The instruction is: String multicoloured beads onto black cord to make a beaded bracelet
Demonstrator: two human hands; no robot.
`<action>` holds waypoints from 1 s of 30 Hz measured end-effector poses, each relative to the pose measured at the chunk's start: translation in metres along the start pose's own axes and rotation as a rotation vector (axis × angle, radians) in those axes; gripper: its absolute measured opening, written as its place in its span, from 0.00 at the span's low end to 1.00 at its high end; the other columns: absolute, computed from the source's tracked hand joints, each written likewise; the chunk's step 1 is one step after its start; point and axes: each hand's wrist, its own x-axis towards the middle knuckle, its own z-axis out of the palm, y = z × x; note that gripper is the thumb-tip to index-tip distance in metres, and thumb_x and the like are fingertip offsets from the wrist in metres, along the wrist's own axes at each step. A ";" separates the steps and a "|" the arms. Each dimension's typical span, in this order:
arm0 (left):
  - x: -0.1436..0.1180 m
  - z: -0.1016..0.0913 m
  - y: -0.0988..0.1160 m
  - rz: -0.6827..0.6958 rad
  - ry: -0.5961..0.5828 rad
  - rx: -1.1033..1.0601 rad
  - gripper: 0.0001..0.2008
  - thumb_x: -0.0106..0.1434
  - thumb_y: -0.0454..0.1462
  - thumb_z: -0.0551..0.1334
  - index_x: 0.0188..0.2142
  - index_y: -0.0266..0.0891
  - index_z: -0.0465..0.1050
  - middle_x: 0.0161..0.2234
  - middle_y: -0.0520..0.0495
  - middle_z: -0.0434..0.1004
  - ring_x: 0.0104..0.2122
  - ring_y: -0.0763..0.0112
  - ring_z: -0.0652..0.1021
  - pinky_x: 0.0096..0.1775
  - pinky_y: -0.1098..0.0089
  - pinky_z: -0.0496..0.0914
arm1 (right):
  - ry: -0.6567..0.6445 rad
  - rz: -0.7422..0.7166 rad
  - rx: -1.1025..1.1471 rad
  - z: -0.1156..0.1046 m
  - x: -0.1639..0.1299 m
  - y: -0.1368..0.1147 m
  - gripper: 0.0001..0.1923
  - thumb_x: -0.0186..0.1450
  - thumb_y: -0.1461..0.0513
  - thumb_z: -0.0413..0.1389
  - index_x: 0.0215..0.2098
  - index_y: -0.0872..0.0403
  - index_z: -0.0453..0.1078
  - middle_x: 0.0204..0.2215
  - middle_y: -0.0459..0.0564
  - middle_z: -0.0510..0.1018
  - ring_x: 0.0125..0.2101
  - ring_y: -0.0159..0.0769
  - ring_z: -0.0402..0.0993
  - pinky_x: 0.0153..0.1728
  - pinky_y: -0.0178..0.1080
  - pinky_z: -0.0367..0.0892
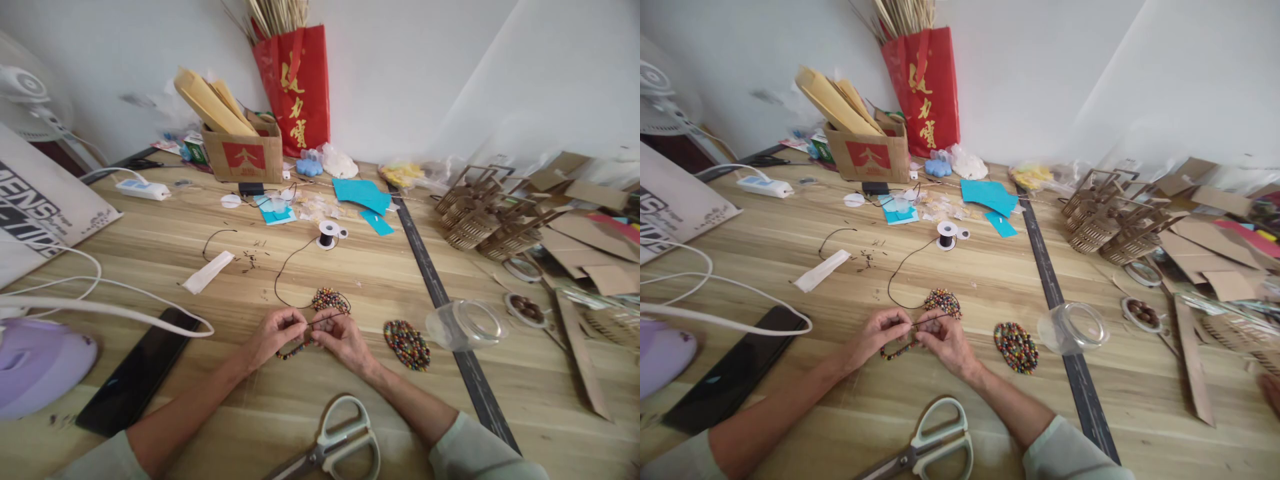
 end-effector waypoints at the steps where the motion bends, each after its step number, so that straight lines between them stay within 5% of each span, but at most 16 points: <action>1: 0.000 0.000 0.000 0.003 -0.007 0.004 0.12 0.55 0.44 0.64 0.26 0.35 0.70 0.20 0.54 0.69 0.23 0.75 0.69 0.29 0.74 0.64 | -0.017 0.004 0.010 0.000 0.000 0.000 0.19 0.55 0.54 0.67 0.37 0.54 0.68 0.25 0.43 0.72 0.24 0.26 0.70 0.26 0.30 0.68; 30: -0.001 -0.001 -0.008 0.048 -0.103 0.077 0.13 0.58 0.44 0.63 0.29 0.35 0.73 0.23 0.51 0.73 0.25 0.75 0.71 0.30 0.75 0.66 | -0.034 -0.039 -0.206 -0.002 -0.003 -0.002 0.16 0.59 0.50 0.62 0.32 0.55 0.71 0.24 0.44 0.72 0.24 0.28 0.69 0.25 0.31 0.65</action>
